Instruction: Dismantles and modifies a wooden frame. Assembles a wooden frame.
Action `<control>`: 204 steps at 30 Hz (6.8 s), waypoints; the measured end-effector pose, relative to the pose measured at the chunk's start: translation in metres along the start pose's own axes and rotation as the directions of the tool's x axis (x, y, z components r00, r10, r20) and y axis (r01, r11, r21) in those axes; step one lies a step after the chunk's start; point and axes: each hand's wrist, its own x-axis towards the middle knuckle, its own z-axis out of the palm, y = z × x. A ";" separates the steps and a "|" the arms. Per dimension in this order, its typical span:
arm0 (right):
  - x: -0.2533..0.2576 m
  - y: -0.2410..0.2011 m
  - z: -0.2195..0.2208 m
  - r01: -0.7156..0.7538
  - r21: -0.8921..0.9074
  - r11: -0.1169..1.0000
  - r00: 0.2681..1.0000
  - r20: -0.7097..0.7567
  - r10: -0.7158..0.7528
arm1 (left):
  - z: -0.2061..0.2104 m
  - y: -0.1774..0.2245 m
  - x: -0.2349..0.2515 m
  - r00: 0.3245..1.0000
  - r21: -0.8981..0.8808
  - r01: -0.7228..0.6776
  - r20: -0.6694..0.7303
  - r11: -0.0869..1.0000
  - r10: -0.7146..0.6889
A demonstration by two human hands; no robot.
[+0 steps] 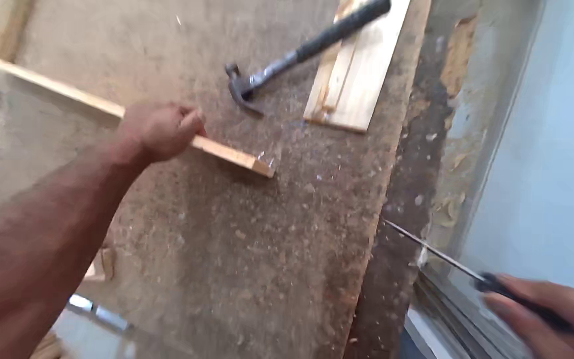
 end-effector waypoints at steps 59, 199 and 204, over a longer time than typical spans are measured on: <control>0.097 -0.084 0.235 0.140 0.479 0.866 0.927 -0.370 0.055 | 0.070 -0.008 0.016 0.536 -0.233 -0.294 -0.843 0.927 -0.042; 0.110 -0.108 0.171 -0.013 -0.215 0.976 0.986 0.162 0.049 | 0.008 -0.007 0.006 0.965 -0.045 0.078 -0.246 0.996 -0.086; 0.110 -0.055 0.160 0.117 -0.054 0.992 0.992 -0.048 -0.120 | 0.012 -0.010 0.010 0.965 -0.060 0.102 -0.237 0.993 -0.114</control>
